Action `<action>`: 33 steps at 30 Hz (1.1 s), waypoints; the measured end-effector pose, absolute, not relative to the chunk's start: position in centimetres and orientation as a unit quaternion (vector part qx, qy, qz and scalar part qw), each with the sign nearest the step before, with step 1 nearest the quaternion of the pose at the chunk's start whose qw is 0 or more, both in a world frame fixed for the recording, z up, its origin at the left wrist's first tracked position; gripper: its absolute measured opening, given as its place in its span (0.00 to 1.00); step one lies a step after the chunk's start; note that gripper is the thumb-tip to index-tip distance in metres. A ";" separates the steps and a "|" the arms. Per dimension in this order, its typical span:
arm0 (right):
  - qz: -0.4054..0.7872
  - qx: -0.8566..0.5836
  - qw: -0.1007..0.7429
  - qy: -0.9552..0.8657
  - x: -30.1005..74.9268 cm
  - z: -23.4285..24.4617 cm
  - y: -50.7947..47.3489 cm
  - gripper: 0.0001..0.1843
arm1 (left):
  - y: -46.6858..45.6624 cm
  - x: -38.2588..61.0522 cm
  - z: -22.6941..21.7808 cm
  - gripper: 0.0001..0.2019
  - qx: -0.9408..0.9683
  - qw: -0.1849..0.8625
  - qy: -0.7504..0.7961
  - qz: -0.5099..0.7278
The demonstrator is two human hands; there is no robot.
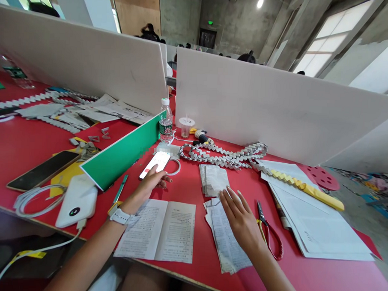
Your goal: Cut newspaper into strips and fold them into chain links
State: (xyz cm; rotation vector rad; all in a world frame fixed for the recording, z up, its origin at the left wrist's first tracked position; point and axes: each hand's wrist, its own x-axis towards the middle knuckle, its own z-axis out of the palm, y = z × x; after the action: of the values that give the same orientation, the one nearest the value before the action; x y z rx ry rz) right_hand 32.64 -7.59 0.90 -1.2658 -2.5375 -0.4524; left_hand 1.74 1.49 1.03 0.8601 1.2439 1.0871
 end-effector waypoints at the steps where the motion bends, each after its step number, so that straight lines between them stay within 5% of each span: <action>1: -0.157 -0.450 0.129 -0.870 32.7 0.9 -8.9 0.37 | 1.5 1.8 1.1 0.39 0.373 0.597 0.533 0.469; 8: -0.094 -0.503 0.038 -0.859 33.1 -1.4 -14.4 0.39 | 1.2 1.9 1.3 0.36 0.385 0.601 0.533 0.455; 18: -0.096 -0.499 0.046 -0.860 33.1 -1.4 -15.3 0.26 | 1.4 1.9 0.9 0.38 0.391 0.589 0.542 0.455; 23: -0.074 -0.491 0.062 -0.866 32.4 0.6 -13.6 0.36 | 1.3 2.2 1.2 0.38 0.410 0.572 0.553 0.447; 33: 0.002 -0.476 0.052 -0.878 30.2 -0.2 -1.4 0.21 | 1.0 2.9 -0.7 0.21 0.586 0.573 0.462 0.340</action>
State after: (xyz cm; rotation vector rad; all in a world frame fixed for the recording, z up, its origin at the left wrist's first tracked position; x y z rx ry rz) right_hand 30.23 -1.39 -0.20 -1.4470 -2.6708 0.0065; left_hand 2.91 1.01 -0.68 1.3732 1.0823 0.7960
